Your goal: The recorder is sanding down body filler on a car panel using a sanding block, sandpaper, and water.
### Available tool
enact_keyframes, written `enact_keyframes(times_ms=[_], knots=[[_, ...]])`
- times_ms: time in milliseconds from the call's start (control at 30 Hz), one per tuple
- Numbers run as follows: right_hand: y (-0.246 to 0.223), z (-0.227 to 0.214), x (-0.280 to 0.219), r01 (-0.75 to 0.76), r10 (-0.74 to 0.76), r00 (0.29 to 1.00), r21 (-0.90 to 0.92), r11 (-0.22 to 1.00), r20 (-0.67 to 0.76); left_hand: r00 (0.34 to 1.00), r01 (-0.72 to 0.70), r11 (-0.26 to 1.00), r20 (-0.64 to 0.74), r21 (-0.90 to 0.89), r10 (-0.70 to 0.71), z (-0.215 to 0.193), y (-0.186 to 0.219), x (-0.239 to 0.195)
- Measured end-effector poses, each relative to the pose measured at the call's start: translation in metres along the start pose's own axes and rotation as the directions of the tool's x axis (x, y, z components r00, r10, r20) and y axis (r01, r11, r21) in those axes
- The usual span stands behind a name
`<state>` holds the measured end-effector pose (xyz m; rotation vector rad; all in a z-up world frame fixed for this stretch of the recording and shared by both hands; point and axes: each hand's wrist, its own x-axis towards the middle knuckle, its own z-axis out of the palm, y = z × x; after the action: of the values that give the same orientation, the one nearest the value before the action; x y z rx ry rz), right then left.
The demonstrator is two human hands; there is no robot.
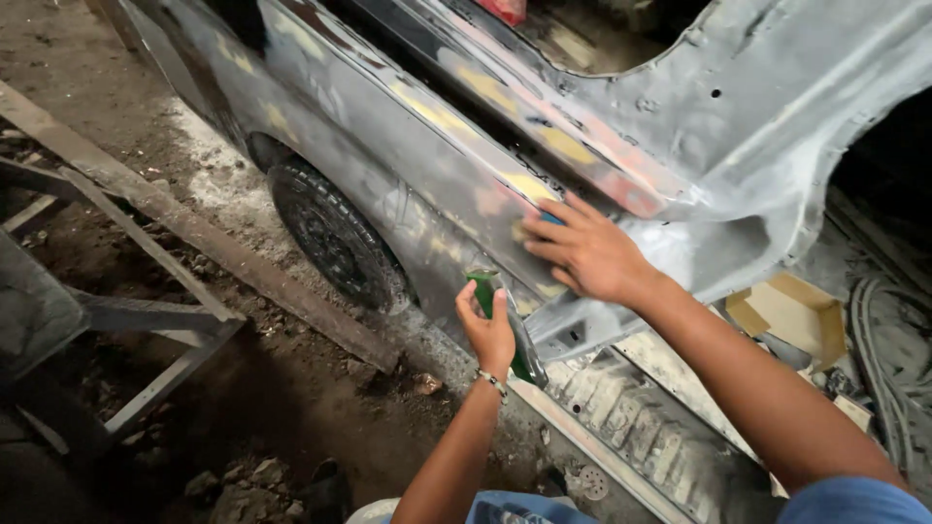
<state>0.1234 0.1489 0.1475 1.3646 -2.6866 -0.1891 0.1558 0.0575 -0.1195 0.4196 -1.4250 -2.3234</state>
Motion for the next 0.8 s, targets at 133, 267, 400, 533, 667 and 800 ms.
enact_keyframes(times_ms=[133, 267, 400, 533, 667, 800], knots=[[-0.013, -0.006, -0.036, -0.045, 0.046, 0.999, -0.021, 0.999, 0.017, 1.000, -0.015, 1.000, 0.020, -0.011, 0.015, -0.007, 0.007, -0.015], [-0.018, -0.003, -0.036, -0.022, 0.048, 0.994, -0.237, 0.971, 0.101, 0.995, -0.101, 0.993, -0.009, 0.069, 0.102, -0.019, 0.006, -0.017], [-0.013, 0.011, -0.017, -0.033, 0.056, 0.996, -0.297, 0.954, 0.067, 0.994, -0.090, 0.988, -0.045, 0.126, 0.096, -0.024, 0.000, -0.011], [-0.004, 0.023, 0.009, -0.072, 0.072, 0.997, -0.223, 0.972, -0.008, 0.997, -0.058, 0.989, -0.038, 0.136, 0.064, -0.027, 0.010, -0.006], [0.015, 0.039, 0.046, -0.060, 0.038, 0.988, -0.146, 0.987, -0.149, 0.996, 0.080, 0.985, 0.016, 0.152, -0.083, -0.028, 0.014, 0.001], [0.025, 0.038, 0.115, -0.041, -0.017, 0.939, -0.159, 0.986, -0.345, 0.999, 0.035, 0.997, -0.023, 0.061, -0.034, -0.029, -0.006, 0.010]])
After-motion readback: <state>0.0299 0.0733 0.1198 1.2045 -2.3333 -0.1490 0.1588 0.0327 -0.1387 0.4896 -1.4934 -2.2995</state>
